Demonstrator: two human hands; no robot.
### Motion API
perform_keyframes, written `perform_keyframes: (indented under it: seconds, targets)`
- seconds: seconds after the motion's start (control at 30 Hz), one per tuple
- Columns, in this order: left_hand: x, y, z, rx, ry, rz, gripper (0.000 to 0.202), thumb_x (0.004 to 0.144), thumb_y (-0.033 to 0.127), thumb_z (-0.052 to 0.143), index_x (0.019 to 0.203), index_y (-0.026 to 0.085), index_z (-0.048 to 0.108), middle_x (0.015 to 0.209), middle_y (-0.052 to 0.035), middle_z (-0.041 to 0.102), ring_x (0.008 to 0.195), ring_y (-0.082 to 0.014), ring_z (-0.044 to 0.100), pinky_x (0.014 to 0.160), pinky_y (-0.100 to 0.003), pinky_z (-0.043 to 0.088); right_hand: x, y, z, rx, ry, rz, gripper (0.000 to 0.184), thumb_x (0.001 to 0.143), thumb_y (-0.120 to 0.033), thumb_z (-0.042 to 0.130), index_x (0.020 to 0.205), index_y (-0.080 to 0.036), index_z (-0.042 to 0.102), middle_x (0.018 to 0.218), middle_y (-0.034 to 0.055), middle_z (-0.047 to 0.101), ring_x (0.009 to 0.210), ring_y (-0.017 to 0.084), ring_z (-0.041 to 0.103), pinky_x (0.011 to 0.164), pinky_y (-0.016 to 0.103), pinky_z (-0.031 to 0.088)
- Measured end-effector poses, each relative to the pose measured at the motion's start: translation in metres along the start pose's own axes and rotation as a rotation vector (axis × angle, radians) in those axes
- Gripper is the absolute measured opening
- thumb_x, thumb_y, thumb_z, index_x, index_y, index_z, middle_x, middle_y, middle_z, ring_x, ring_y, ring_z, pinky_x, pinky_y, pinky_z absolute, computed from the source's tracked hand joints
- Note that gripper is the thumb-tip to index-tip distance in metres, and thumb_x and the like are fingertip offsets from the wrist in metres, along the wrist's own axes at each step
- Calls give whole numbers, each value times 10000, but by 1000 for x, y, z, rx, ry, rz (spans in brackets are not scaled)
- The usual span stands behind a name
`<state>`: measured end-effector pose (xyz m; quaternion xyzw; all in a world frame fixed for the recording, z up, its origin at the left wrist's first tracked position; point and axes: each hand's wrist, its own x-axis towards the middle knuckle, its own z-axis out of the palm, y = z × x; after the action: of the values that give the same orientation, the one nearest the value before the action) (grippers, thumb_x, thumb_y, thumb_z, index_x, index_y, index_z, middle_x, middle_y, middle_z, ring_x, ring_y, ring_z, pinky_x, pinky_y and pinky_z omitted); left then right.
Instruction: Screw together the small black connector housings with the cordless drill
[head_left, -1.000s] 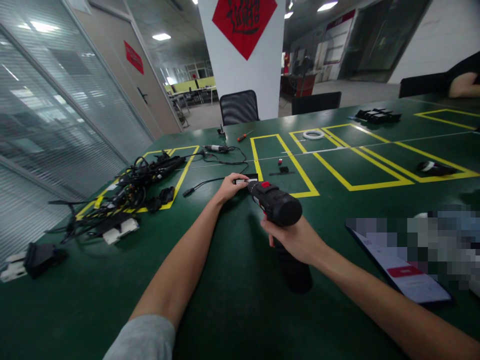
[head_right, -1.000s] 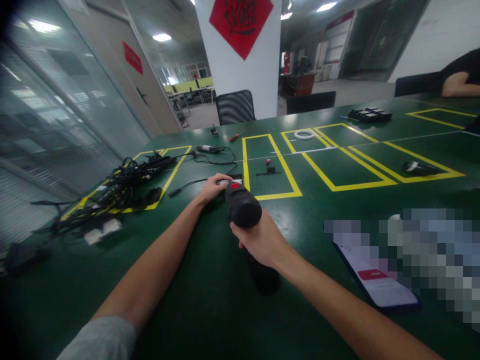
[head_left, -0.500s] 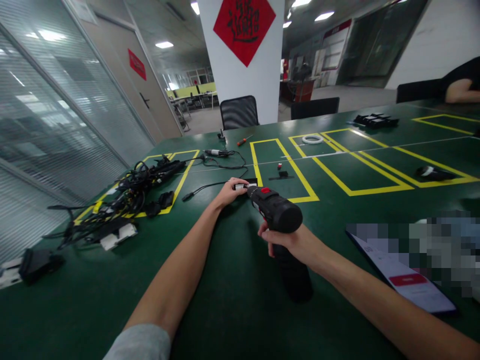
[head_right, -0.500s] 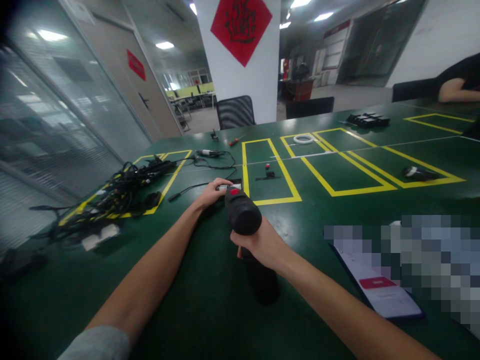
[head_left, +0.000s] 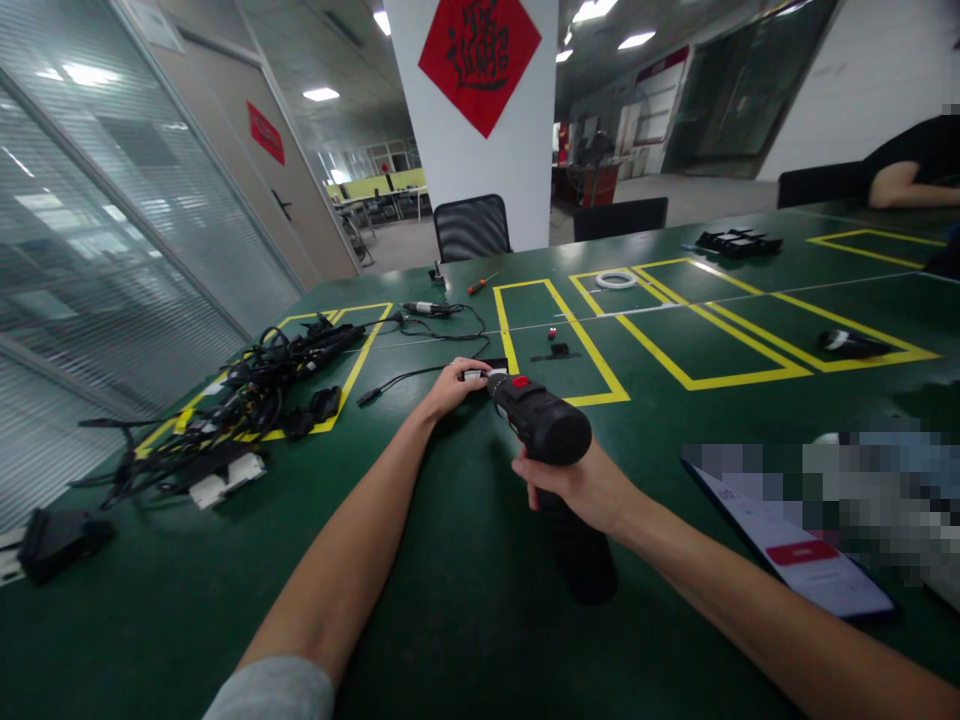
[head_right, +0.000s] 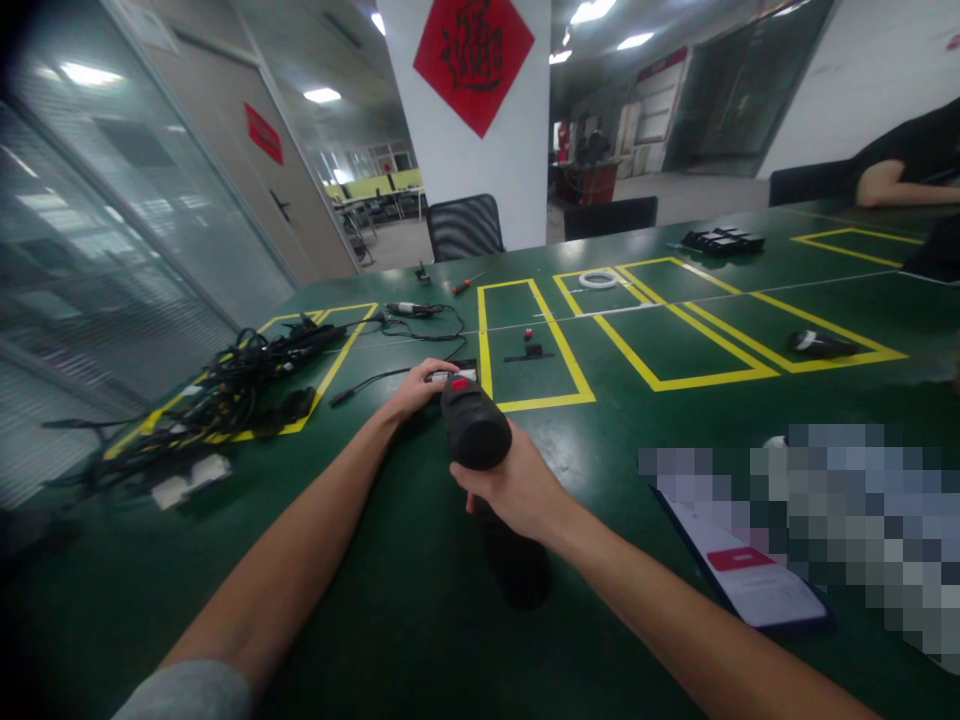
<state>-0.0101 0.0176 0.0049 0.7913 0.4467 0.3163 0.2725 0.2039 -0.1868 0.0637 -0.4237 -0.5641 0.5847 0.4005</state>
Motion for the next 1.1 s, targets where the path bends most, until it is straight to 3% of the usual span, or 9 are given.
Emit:
perform_keyframes:
  seconds: [0.13,0.43,0.73,1.1]
  targets:
    - [0,0,-1,-22,6,-14,352,748,351,656,1062,205,725,1136,-69,653,1100,-249,570,1006,-386,431,2,3,-1,19,-32,0,133,778,-241,647,846,-184,548,616,-23,602,512,149,595,582,321,461]
    - [1,3,-1,-31,5,-21,338,740,317,640,1038,186,732,1123,-70,664,1107,-248,574,1047,-396,411,2,2,3,64,-36,-8,266,748,-261,697,928,-202,509,631,-49,584,508,153,589,570,326,461]
    - [2,0,2,-110,42,-47,301,724,291,664,998,200,749,1130,-63,669,1134,-251,570,1085,-401,388,3,7,-2,-39,-53,-27,110,811,-257,633,819,-192,544,555,-12,603,518,166,589,601,341,457]
    - [-1,1,2,-86,53,-24,295,745,282,664,1015,195,744,1133,-70,674,1119,-235,583,1073,-393,403,0,-1,3,44,-22,-63,227,758,-242,663,884,-205,477,659,-37,571,510,157,591,553,331,467]
